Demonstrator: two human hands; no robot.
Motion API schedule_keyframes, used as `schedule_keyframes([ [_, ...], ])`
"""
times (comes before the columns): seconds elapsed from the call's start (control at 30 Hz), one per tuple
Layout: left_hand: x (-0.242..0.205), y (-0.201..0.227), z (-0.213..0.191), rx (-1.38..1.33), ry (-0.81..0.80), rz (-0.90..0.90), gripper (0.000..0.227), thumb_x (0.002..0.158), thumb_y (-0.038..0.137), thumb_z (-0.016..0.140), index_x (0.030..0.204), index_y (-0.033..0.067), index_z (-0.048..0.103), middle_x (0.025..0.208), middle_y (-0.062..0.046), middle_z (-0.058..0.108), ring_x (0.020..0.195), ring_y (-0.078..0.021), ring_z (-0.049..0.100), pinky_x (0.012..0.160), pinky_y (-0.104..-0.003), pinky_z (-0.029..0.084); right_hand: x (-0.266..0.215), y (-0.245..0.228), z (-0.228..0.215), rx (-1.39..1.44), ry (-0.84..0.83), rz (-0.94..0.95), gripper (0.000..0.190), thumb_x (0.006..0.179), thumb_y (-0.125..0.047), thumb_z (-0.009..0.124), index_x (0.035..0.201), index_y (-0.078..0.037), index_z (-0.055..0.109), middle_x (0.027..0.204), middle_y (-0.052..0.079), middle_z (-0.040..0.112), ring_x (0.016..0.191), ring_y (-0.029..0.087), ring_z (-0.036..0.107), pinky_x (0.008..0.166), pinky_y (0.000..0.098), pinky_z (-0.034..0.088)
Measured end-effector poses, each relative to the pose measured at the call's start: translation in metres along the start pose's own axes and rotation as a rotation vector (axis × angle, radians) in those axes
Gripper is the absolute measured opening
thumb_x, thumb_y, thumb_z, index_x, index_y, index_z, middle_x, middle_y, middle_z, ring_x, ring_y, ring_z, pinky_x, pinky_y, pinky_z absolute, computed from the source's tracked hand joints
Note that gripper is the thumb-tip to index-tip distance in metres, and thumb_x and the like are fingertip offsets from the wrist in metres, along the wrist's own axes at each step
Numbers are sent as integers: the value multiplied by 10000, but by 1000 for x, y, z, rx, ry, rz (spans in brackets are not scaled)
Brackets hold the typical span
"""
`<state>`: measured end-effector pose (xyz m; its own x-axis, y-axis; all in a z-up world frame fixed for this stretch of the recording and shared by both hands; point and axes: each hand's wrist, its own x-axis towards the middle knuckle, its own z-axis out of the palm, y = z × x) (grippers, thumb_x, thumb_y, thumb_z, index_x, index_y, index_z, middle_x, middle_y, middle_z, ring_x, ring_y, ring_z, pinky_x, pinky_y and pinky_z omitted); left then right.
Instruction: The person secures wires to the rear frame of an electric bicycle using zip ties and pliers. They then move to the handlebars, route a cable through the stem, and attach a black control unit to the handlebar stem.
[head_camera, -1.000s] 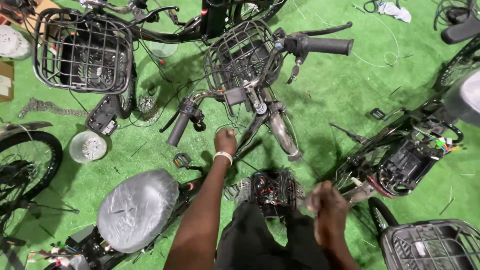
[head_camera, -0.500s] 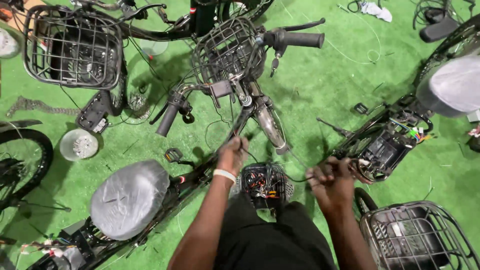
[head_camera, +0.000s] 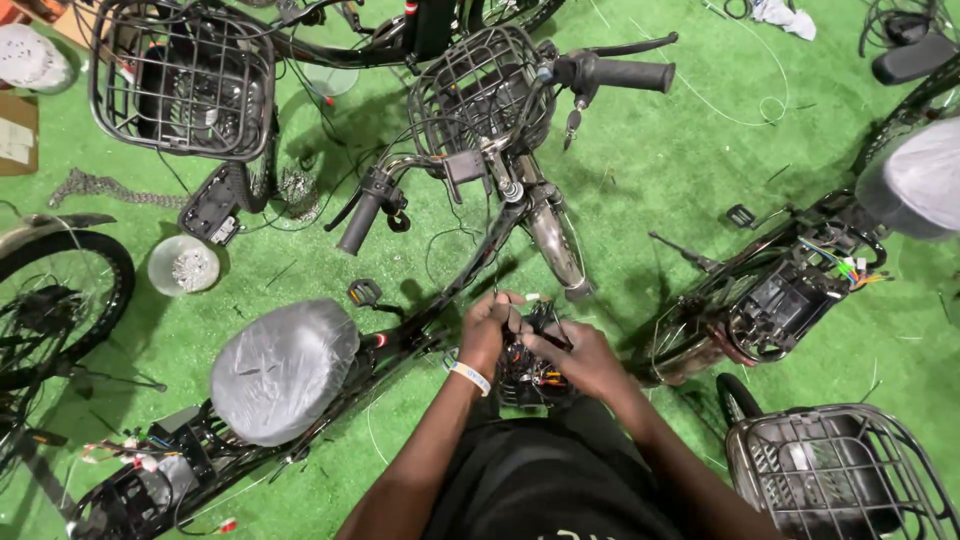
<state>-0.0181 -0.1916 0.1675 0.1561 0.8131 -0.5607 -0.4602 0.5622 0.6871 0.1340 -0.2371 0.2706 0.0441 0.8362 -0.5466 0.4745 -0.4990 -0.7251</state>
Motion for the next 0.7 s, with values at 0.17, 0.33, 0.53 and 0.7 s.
schedule_keyframes([
  [0.17,-13,33,3,13,61,5,268,1016,134,377,985,-4,604,580,-68,489,581,-233,678,468,-301,582,24,9,17,-187,12,78,458,719,-418,766,1006,-64,723,949,183,725,965,374,677,846,459,519],
  [0.33,6,27,-7,-67,123,73,300,1027,136,381,949,-28,620,541,-40,406,476,-195,587,433,-255,499,25,4,23,-493,-30,87,272,807,-328,638,899,-85,721,847,191,711,923,406,680,801,510,533],
  [0.53,89,10,-82,-9,538,181,285,935,165,492,780,42,697,430,-52,425,356,-159,483,346,-261,413,-18,-22,3,396,-116,93,236,899,-198,566,755,-46,674,478,-5,404,421,86,370,389,192,302],
  [0.7,79,66,-165,482,660,350,292,949,176,503,767,84,712,612,-16,470,562,-144,414,563,-295,365,-45,11,-127,632,129,239,204,891,-301,567,732,-189,505,555,-54,316,445,117,263,395,306,136],
])
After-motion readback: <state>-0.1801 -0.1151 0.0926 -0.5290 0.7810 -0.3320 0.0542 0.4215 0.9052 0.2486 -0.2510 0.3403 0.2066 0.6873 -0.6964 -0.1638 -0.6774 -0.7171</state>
